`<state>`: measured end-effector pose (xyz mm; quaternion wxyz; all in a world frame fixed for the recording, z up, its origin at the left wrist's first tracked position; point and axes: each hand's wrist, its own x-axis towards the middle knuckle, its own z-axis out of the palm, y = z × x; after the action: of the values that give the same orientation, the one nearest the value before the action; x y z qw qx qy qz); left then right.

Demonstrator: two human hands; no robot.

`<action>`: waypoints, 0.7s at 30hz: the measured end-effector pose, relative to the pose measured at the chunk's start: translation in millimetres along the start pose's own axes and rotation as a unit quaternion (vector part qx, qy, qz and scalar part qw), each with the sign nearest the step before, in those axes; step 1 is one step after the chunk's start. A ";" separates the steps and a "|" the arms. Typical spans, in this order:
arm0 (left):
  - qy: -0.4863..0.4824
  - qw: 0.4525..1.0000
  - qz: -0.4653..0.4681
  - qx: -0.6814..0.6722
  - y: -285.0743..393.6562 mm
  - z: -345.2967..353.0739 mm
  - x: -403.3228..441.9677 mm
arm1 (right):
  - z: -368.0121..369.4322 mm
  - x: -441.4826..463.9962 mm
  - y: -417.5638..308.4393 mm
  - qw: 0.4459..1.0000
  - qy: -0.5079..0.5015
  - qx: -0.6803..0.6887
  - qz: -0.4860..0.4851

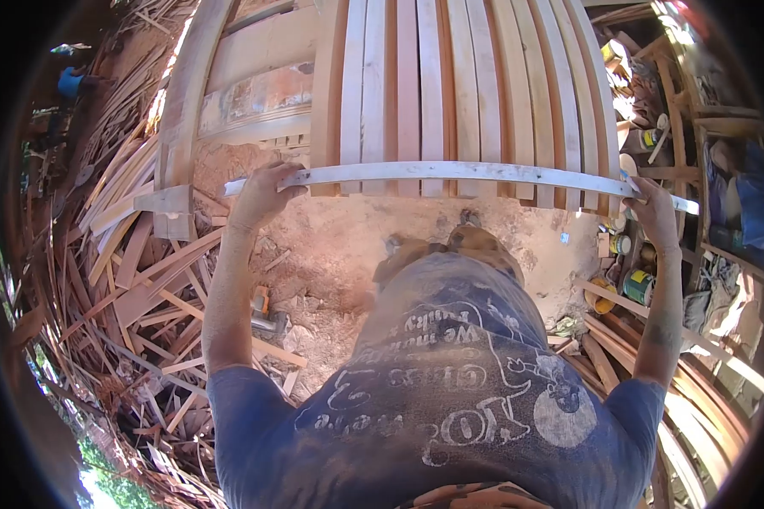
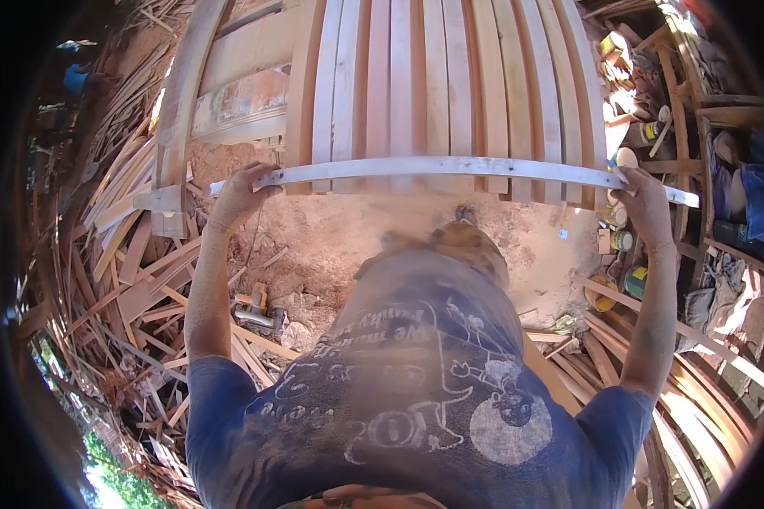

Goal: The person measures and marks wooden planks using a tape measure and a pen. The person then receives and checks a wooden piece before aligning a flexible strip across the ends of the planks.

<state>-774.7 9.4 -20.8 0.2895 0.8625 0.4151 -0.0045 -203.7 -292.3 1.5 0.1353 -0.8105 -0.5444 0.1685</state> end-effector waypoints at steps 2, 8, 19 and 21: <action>0.016 1.000 0.004 -0.020 -3.6 1.4 -2.2 | 1.1 2.4 -5.9 1.000 0.002 -0.013 -0.008; 0.021 0.999 0.044 -0.018 -3.4 0.6 -1.0 | 2.1 0.9 -10.1 1.000 -0.012 0.007 0.003; 0.098 0.990 0.085 0.052 -28.5 18.3 -4.9 | 9.9 0.2 -8.3 0.999 0.009 0.035 -0.026; 0.109 0.988 0.093 0.050 -33.2 25.1 -4.9 | 15.6 -1.0 -3.1 0.999 0.027 0.010 -0.029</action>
<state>-796.0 9.5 -56.9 0.1984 0.9062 0.3610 0.0958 -213.2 -291.5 -11.2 0.1632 -0.7970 -0.5624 0.1479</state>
